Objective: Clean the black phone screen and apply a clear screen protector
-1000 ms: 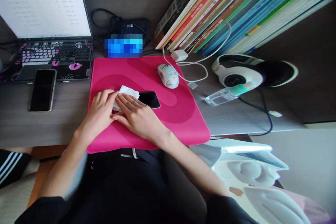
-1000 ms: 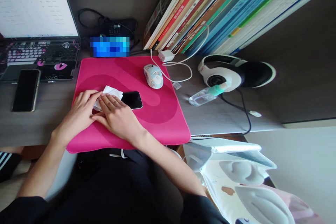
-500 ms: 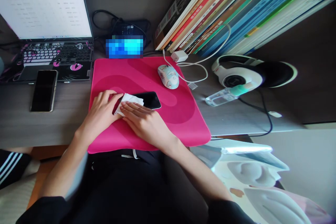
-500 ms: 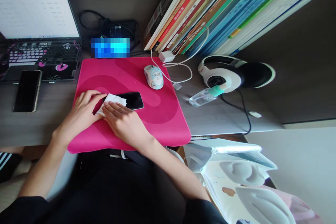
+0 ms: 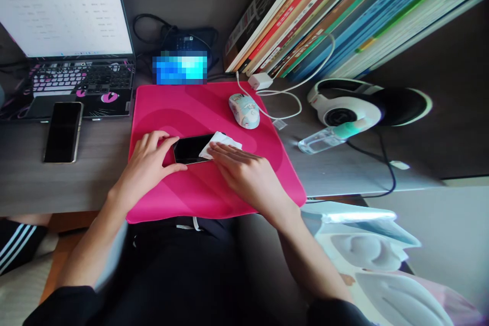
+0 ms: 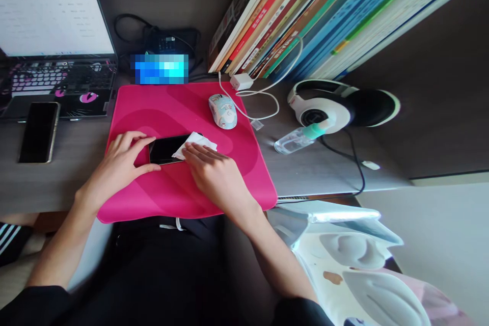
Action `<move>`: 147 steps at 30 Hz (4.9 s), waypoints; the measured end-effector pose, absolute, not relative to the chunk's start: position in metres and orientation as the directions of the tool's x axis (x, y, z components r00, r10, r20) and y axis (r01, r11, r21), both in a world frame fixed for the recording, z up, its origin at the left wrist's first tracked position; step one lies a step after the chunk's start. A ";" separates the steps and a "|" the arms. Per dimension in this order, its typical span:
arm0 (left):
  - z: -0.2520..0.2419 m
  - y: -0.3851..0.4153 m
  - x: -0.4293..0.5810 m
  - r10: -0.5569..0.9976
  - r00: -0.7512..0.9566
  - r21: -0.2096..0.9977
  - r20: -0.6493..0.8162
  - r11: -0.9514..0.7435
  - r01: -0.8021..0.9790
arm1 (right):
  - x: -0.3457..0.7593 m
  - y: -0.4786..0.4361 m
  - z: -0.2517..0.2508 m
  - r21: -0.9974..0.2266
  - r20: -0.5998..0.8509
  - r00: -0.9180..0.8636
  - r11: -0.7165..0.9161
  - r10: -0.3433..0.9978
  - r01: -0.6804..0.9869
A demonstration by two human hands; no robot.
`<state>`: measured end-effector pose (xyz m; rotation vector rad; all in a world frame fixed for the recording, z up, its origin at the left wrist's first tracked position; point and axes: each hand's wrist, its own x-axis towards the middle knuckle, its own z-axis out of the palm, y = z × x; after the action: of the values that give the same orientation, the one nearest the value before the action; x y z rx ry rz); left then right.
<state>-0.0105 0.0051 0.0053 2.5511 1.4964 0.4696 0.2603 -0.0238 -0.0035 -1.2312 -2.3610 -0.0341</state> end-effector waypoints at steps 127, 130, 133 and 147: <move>0.009 0.005 -0.007 0.859 0.476 0.212 0.188 -0.508 0.835 | 0.262 -0.002 -0.017 -0.296 0.511 -0.451 0.642 0.732 0.707; 0.009 0.005 -0.007 0.860 0.475 0.216 0.185 -0.507 0.834 | 0.262 -0.002 -0.016 -0.302 0.502 -0.450 0.637 0.739 0.709; 0.010 0.004 -0.007 0.861 0.474 0.229 0.182 -0.506 0.832 | 0.261 -0.002 -0.015 -0.309 0.495 -0.450 0.634 0.744 0.709; 0.010 0.004 -0.007 0.865 0.470 0.237 0.173 -0.500 0.833 | 0.262 -0.002 -0.015 -0.309 0.474 -0.449 0.621 0.757 0.720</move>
<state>-0.0070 0.0038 0.0104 2.5892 1.5029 0.4117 0.2619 -0.0025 -0.0149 -1.1556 -2.2641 0.0825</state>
